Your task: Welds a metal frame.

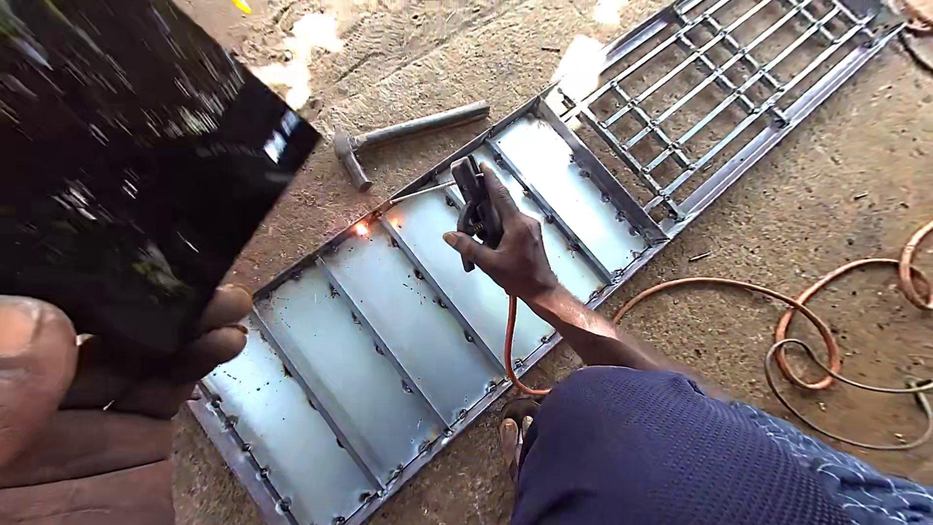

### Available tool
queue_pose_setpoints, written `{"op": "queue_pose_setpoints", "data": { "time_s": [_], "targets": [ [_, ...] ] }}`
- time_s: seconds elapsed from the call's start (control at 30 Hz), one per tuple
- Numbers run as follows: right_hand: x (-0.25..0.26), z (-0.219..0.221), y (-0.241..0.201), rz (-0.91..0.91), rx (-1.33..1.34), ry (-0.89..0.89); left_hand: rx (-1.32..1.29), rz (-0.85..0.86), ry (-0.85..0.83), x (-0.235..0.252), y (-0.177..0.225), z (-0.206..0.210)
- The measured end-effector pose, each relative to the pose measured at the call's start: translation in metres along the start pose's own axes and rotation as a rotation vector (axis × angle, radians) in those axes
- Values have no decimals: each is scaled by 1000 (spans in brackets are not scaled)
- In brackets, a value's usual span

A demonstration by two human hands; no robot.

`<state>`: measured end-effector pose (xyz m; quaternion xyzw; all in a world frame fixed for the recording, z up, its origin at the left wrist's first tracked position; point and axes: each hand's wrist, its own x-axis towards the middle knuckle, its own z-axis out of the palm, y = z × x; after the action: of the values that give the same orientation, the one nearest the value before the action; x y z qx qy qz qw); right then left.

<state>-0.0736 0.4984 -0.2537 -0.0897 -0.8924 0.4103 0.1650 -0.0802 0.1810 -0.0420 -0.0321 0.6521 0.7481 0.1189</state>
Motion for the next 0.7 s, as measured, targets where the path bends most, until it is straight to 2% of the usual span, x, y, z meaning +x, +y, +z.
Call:
{"op": "queue_pose_setpoints", "data": {
  "time_s": [0.1, 0.3, 0.43, 0.57, 0.7],
  "targets": [
    [7, 1, 10, 5, -42, 19, -73, 19, 20, 0, -1, 7],
    [13, 12, 21, -8, -51, 13, -83, 4, -60, 0, -8, 13],
    [15, 21, 21, 10, -38, -9, 17, -1, -125, -2, -12, 20],
    [4, 21, 17, -87, 42, 37, 146, 73, -235, -2, -21, 18],
    [-5, 12, 3, -32, 64, 21, 240, 98, -251, -4, -25, 19]
  ]
}}
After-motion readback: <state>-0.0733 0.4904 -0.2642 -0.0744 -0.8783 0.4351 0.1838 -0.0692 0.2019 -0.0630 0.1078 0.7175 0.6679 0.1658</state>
